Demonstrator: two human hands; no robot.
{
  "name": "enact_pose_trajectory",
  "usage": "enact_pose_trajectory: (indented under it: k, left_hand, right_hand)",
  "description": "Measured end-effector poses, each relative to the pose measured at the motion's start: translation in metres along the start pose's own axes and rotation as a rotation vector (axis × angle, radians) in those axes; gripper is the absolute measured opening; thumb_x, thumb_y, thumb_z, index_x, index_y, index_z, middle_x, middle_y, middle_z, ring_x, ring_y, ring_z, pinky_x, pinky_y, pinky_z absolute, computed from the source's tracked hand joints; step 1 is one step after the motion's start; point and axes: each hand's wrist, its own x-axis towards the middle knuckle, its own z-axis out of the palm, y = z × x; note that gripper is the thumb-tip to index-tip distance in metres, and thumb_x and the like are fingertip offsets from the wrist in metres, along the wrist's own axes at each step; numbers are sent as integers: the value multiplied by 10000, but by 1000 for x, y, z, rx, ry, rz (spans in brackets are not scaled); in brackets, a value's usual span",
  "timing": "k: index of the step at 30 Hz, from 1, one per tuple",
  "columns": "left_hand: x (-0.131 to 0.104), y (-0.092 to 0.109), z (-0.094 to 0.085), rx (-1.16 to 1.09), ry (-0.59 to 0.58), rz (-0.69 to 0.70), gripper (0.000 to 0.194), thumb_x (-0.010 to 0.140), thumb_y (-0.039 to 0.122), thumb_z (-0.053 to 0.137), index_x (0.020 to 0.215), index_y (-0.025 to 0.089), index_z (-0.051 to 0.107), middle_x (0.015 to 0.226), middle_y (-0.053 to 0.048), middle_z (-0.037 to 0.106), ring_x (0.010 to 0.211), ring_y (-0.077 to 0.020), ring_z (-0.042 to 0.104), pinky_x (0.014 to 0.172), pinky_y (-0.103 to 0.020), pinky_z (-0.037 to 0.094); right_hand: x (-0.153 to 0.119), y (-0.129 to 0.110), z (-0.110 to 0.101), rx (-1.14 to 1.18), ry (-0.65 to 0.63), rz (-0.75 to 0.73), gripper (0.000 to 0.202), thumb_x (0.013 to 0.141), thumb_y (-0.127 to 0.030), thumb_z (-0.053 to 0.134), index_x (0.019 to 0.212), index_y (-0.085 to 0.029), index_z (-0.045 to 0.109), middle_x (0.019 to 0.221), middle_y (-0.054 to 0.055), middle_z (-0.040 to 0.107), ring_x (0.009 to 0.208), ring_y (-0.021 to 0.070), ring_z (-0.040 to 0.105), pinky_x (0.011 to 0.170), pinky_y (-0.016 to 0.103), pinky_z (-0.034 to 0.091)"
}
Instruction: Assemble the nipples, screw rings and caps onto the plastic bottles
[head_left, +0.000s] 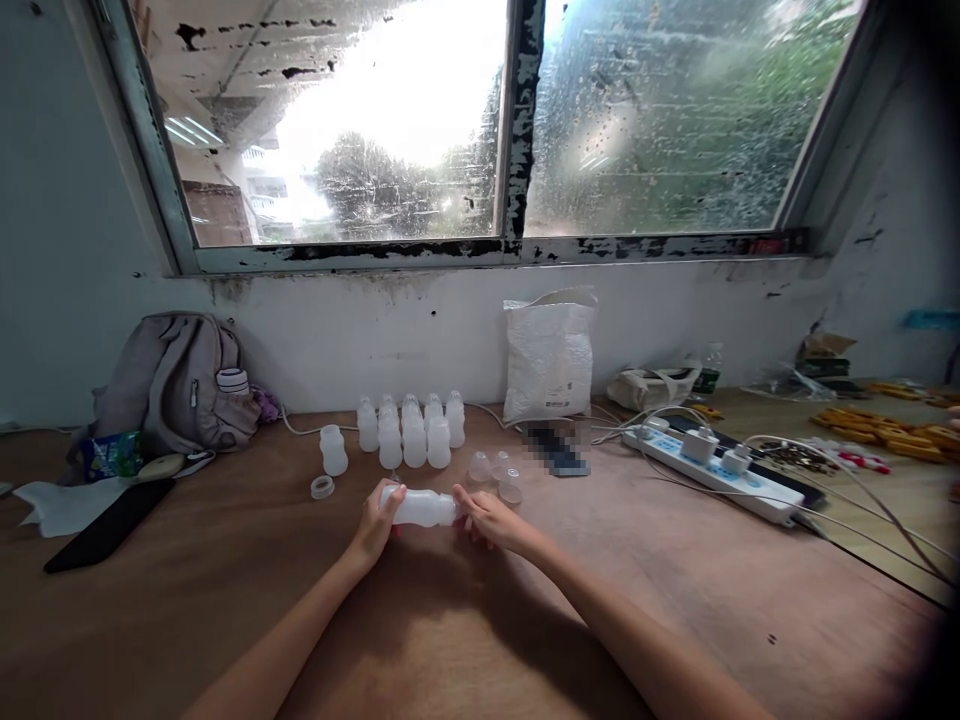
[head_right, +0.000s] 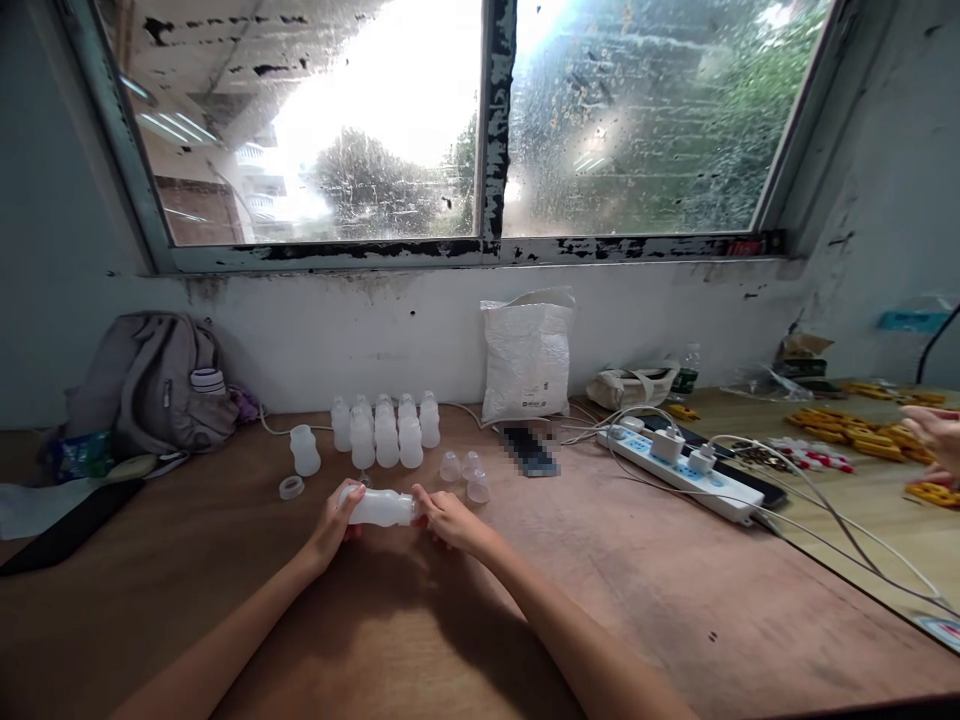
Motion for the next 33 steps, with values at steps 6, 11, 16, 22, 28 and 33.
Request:
enact_pose_trajectory:
  k: [6, 11, 16, 22, 28, 33]
  left_hand:
    - [-1, 0, 1, 2, -1, 6, 342, 752, 506, 464, 736, 166, 491, 494, 55, 458, 336, -70, 404, 296, -154, 256]
    - [1, -1, -1, 9, 8, 15, 349, 767, 511, 440, 738, 166, 487, 498, 51, 457, 337, -75, 405, 296, -158, 258]
    - [-4, 4, 1, 13, -13, 36, 344, 765, 502, 442, 721, 163, 483, 513, 47, 451, 355, -73, 410, 306, -159, 270]
    - [-12, 10, 7, 9, -41, 58, 326, 756, 497, 458, 793, 175, 493, 554, 45, 480, 383, -80, 429, 328, -165, 302]
    - [-7, 3, 7, 16, 55, 31, 365, 770, 522, 432, 785, 165, 505, 488, 56, 451, 335, -78, 389, 318, -175, 277]
    - [-3, -4, 6, 31, 86, 23, 371, 751, 534, 463, 762, 166, 507, 519, 50, 471, 346, -79, 411, 321, -175, 290]
  right_hand:
    - [-1, -1, -1, 43, -47, -68, 510, 723, -621, 489, 913, -148, 511, 746, 32, 564, 540, 95, 518, 333, 131, 370]
    - [0, -1, 1, 71, -19, -40, 578, 796, -638, 318, 873, -110, 538, 709, 54, 571, 478, 82, 491, 303, 133, 333]
    - [-1, -4, 5, 219, -66, -7, 478, 755, -579, 476, 770, -107, 551, 611, 22, 550, 468, 81, 489, 309, 130, 329]
    - [1, -5, 4, 310, -94, 104, 540, 826, -589, 296, 731, -104, 512, 551, 43, 554, 373, 91, 484, 282, 161, 340]
    - [-7, -14, -4, 336, -71, -35, 497, 715, -527, 564, 1031, -155, 471, 828, 39, 561, 559, 96, 551, 365, 150, 417]
    - [-7, -9, -2, 307, -125, -78, 526, 634, -433, 679, 1028, -123, 521, 774, 27, 560, 634, 114, 541, 417, 156, 427]
